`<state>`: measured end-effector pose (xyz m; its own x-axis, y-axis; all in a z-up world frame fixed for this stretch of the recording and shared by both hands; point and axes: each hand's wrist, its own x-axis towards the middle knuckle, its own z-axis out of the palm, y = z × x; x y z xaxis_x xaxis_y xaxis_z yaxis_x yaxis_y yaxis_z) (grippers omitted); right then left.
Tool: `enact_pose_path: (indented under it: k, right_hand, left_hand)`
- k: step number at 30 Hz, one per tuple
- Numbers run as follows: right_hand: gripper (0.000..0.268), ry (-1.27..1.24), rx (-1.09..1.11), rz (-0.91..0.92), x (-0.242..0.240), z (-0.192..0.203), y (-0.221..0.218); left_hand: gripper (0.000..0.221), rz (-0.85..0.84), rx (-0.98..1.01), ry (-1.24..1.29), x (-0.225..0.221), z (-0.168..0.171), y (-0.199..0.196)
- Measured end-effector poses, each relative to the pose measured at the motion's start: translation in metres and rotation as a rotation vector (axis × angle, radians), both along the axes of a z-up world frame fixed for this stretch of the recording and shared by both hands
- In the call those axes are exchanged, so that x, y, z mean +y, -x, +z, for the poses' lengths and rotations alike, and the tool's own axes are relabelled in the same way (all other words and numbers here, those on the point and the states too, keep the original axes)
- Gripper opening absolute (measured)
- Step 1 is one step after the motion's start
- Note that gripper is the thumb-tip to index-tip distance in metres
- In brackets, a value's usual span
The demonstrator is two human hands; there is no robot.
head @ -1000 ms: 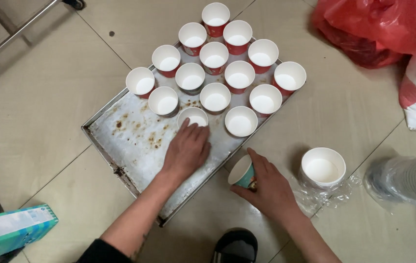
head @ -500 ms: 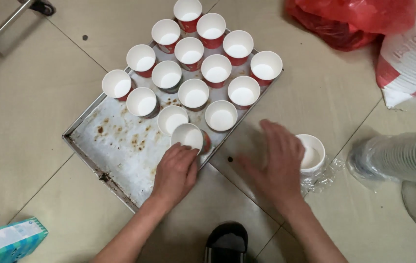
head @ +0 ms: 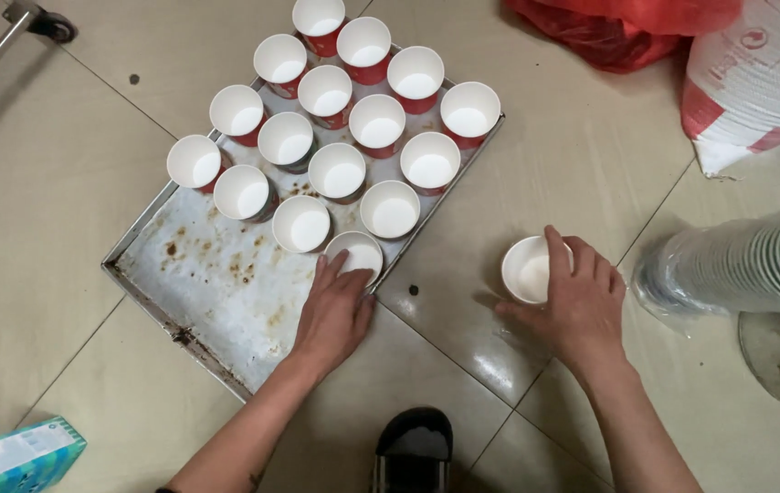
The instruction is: Organizing and arranging paper baking cups onto a tray for baking by retrieving them from storage and removing packaging.
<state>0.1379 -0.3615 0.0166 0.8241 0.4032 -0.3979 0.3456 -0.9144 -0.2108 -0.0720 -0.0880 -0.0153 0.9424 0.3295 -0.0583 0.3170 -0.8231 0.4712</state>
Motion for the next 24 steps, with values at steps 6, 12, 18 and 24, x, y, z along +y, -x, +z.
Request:
enact_pose_path:
  k: [6,12,18,24]
  right_hand:
    - [0.120,-0.185,0.039,-0.040,-0.004,0.019,-0.007]
    - [0.135,-0.396,0.175,-0.135,-0.015,0.022,-0.016]
    - [0.132,-0.744,0.061,-0.175,-0.019,-0.041,0.006]
    - [0.107,-0.665,0.000,-0.136,-0.024,-0.061,0.011]
  left_hand:
    - [0.039,0.002,-0.309,-0.044,-0.011,0.028,-0.005]
    - [0.028,-0.064,-0.419,0.033,-0.022,0.042,-0.026]
    - [0.035,-0.403,-0.414,0.166,-0.056,0.049,-0.096]
    - [0.053,-0.341,0.112,0.522,-0.098,-0.006,-0.136]
